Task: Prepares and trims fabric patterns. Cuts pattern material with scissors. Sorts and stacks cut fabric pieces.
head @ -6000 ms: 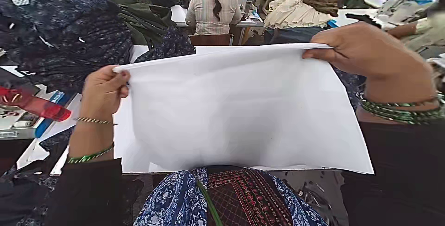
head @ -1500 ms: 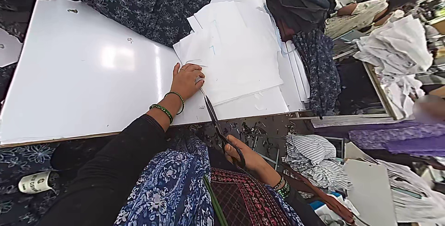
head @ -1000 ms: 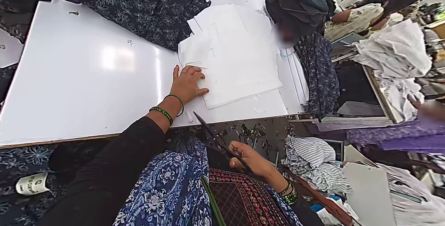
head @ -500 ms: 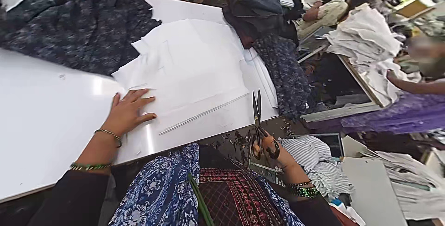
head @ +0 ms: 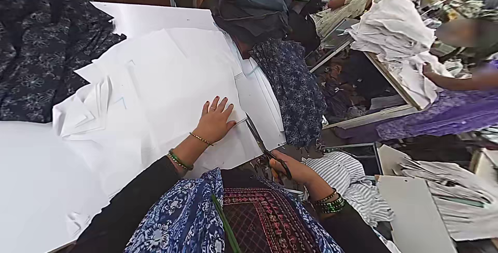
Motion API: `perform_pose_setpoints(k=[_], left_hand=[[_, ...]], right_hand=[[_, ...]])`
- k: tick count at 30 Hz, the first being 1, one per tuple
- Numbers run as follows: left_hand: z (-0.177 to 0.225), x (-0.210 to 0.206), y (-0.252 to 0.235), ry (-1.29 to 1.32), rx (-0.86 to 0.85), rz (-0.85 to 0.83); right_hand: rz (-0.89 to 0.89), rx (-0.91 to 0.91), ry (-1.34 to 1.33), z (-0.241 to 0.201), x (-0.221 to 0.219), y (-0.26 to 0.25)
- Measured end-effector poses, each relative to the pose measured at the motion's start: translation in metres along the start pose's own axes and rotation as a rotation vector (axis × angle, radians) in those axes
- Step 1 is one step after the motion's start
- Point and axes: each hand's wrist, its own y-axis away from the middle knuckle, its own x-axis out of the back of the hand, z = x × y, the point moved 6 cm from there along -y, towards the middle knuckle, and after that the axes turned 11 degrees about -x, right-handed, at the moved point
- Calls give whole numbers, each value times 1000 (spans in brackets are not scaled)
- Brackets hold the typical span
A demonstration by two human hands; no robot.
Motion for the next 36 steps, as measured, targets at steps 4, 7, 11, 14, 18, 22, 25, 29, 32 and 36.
perform_pose_setpoints(k=[4,7,11,14,18,22,25,29,32,36], left_hand=[[-11,-26,-16,-73,22,-46],[-16,-31,-13,-72,-7,-27],[-18,-33,-13,-66,-52,66],[-19,-34,-12,-62,-51,83],[-19,-33,-12,-71,-56,88],[-20,-35,-11,-89,-78,132],[-20,-36,-10,-99,-85,152],[-21,-36,-10,-104,-94,163],[-21,-36,-10,-110,-95,169],[-20,-33,-10,-116,-103,159]], right_hand=[[1,-31,51,-17,10,-10],[-16,-43,45,-20,13,-15],[3,-45,-17,-19,14,-20],[39,-26,-115,-21,10,-16],[80,-3,-147,-23,7,-12],[131,8,-177,-21,2,-13],[160,24,-168,-21,0,-14],[182,20,-195,-14,1,-13],[183,28,-233,-5,1,-11],[271,256,-401,-7,8,3]])
